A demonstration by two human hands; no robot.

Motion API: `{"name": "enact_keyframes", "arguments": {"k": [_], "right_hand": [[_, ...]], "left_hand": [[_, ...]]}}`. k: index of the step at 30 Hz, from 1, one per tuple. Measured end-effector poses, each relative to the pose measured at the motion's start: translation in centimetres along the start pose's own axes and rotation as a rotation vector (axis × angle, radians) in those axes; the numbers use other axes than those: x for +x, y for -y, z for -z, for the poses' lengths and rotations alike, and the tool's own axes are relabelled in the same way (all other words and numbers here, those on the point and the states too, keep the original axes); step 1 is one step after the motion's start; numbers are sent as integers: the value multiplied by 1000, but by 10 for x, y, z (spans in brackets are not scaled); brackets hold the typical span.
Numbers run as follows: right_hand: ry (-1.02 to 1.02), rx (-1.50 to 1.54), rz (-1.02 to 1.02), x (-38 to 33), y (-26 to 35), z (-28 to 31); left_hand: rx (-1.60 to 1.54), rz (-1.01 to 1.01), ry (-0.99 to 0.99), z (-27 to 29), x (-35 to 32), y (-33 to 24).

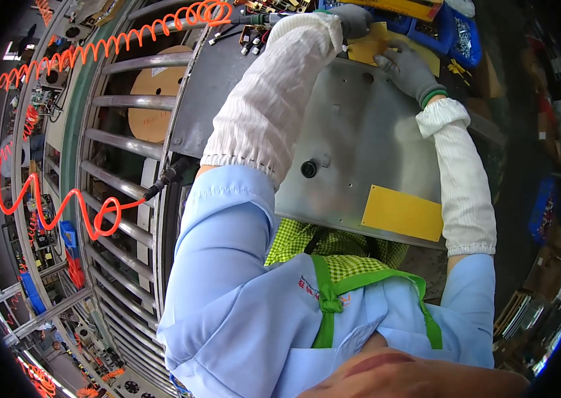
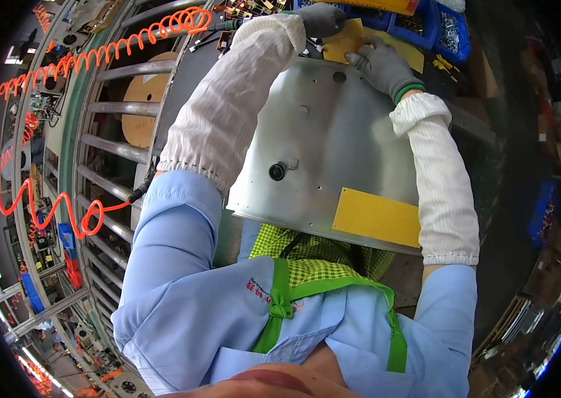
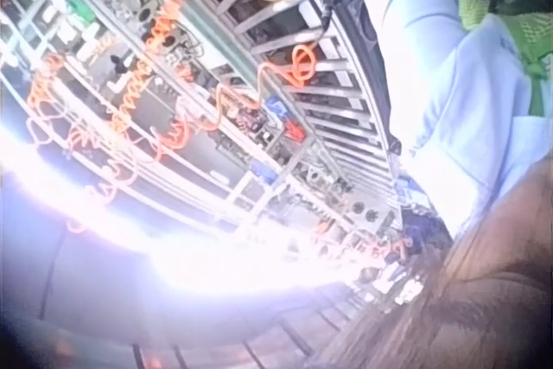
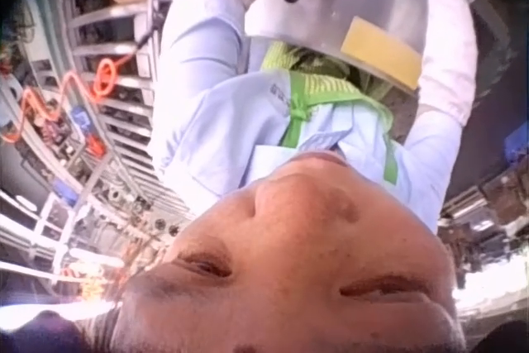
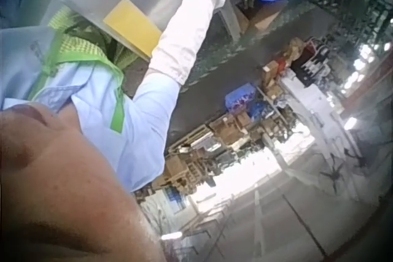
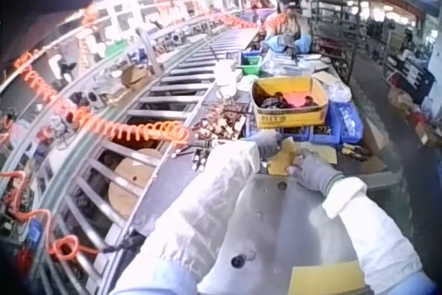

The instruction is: The recorder assembles a metal panel by applying yellow stickers and using an electric screwdriver to fasten screws.

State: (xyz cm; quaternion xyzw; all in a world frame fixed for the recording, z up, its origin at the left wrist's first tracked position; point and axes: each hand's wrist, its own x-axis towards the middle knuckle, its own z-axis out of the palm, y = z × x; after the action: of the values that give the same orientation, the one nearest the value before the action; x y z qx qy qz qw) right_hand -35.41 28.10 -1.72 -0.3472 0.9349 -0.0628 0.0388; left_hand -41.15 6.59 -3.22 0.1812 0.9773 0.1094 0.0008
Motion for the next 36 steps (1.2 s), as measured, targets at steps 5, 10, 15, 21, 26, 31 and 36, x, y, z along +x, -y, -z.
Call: {"name": "enact_keyframes", "arguments": {"k": [5,10,15,21,26,31,36], "right_hand": [[165,28,37,18,-3,-2],[302,-72,-142,16,25,16],[305,-74,-121,10,-12,-1],[350,-29,-103,22,40,25],[201,-55,14,26,22,-4],[106,19,-82,4,-19,13],[-130,90,105,-8,8,56]], "left_hand": [[-76,132,-129,-4,-8,-7],[-109,258,-206,-1,-22,-16],[-166,309,-346,-12,-7,-39],[-618,315,-362,-7,-6,43],[-1050,123,-197,25,-72,51],[-406,-173,-453,108,-225,-55],[-11,-260,-439,75,-362,-116]]}}
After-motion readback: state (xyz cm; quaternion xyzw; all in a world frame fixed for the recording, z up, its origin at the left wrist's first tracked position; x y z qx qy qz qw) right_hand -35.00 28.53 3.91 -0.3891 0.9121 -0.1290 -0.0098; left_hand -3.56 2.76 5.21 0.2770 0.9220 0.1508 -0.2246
